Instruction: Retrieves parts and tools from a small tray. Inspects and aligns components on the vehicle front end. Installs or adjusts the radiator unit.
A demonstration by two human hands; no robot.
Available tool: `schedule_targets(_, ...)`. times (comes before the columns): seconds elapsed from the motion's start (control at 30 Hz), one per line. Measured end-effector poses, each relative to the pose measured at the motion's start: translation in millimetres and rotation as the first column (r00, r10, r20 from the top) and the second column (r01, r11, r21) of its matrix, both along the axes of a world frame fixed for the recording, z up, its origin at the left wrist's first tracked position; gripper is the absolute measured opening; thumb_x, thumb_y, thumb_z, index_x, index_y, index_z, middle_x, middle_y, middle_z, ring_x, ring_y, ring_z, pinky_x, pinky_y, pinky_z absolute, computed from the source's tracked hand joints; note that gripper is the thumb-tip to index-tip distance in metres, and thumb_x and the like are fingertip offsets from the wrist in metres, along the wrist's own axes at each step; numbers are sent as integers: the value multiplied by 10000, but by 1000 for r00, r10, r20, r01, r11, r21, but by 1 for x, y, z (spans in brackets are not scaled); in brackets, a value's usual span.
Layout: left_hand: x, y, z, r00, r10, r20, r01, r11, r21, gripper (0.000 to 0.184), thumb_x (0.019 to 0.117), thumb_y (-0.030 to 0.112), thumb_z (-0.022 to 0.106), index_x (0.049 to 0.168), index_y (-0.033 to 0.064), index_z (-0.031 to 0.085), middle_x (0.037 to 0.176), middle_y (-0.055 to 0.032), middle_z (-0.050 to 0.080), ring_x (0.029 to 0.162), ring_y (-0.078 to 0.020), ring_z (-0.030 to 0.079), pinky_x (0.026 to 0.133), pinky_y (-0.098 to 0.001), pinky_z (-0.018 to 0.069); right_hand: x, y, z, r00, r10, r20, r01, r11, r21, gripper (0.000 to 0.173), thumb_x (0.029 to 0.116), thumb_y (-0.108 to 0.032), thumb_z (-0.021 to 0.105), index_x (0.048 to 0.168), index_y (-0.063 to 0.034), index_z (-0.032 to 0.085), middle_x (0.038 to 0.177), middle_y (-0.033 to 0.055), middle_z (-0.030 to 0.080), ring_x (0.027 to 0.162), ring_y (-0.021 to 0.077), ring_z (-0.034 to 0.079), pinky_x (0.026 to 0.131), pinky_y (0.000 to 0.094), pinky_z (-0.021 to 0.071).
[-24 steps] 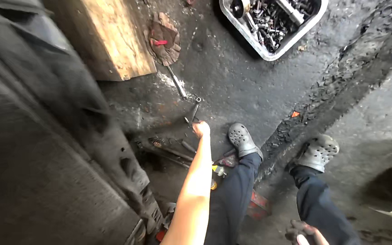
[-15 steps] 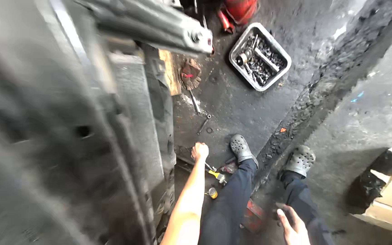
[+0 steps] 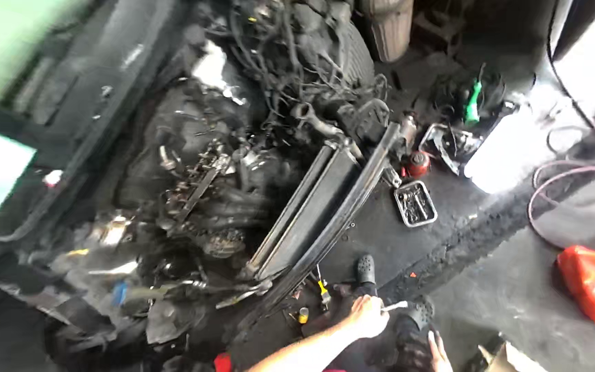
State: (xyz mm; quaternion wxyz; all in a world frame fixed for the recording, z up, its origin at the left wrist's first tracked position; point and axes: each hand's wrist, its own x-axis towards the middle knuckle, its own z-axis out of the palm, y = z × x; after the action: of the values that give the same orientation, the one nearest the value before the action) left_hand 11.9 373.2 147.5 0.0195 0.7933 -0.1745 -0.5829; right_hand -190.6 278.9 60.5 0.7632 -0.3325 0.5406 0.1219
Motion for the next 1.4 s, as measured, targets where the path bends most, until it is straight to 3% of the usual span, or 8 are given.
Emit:
schedule_targets(0.07, -3, 8, 40, 1000, 26, 15, -25, 996, -80, 372, 1050, 288, 490, 1226, 20, 678, 1152, -223, 702, 1133, -378, 662, 973, -590, 497, 24, -10, 27, 998, 30, 58, -32, 999, 35, 531, 1134, -386, 231, 1565, -77, 264, 1089, 180, 704, 786, 247, 713, 682, 426, 595)
schedule_targets(0.17, -2, 33, 78, 998, 21, 59, -8, 978, -208, 359, 1063, 262, 467, 1248, 17, 654, 1098, -231, 708, 1085, -388, 681, 948, -579, 515, 66, -14, 54, 986, 36, 163, -26, 998, -64, 374, 1128, -253, 343, 1282, 20, 548, 873, 108, 702, 690, 188, 684, 627, 370, 595)
schedule_targets(0.4, 55, 77, 113, 964, 233, 130, -170, 911, -376, 387, 946, 222, 628, 1257, -8, 625, 1096, -246, 696, 1065, -390, 683, 948, -570, 527, 190, -19, 118, 855, 296, 426, -121, 913, -389, 284, 1025, -93, 477, 1221, 68, 605, 858, 133, 724, 704, 201, 708, 661, 361, 619)
schedule_targets(0.67, 147, 109, 143, 827, 539, 158, -357, 721, -594, 449, 1061, 224, 482, 1474, 57, 537, 1209, -210, 705, 1116, -325, 693, 1028, -508, 515, 322, 3, 190, 655, 611, 445, -159, 687, -709, 303, 993, -121, 551, 1234, 40, 642, 887, 29, 738, 751, 71, 706, 728, 258, 612)
schedule_targets(0.93, 214, 139, 159, 750, 592, 297, -345, 732, -587, 432, 1043, 221, 503, 1449, 112, 597, 1048, -147, 756, 924, -271, 731, 920, -482, 568, 375, -14, 179, 459, 848, 263, -282, 420, -863, 399, 974, -243, 617, 1264, 26, 661, 1056, 96, 745, 915, 92, 710, 867, 294, 589)
schedule_targets(1.13, 280, 112, 174, 657, 666, 353, -504, 737, -450, 412, 1065, 217, 497, 1456, 130, 590, 1124, -146, 746, 1007, -279, 721, 965, -503, 546, 415, -95, 149, 677, 702, 220, -218, 477, -851, 334, 948, -163, 618, 1205, 47, 655, 1083, 115, 728, 947, 105, 708, 827, 286, 599)
schedule_targets(1.27, 326, 74, 170, 704, 602, 377, -514, 798, -315, 403, 1070, 198, 490, 1454, 134, 592, 1055, -150, 741, 936, -286, 711, 924, -508, 546, 457, -149, 125, 572, 812, 116, -329, 357, -874, 659, 846, -363, 731, 1361, 23, 590, 1329, 202, 626, 1225, 276, 595, 1016, 426, 503)
schedule_targets(1.4, 355, 41, 158, 737, 547, 396, -472, 837, -277, 390, 1056, 199, 515, 1421, 118, 624, 1099, -159, 750, 987, -296, 722, 952, -520, 541, 489, -170, 106, 466, 876, 123, -384, 325, -864, 858, 763, -461, 806, 1426, 17, 545, 1436, 210, 565, 1340, 360, 505, 1154, 518, 364)
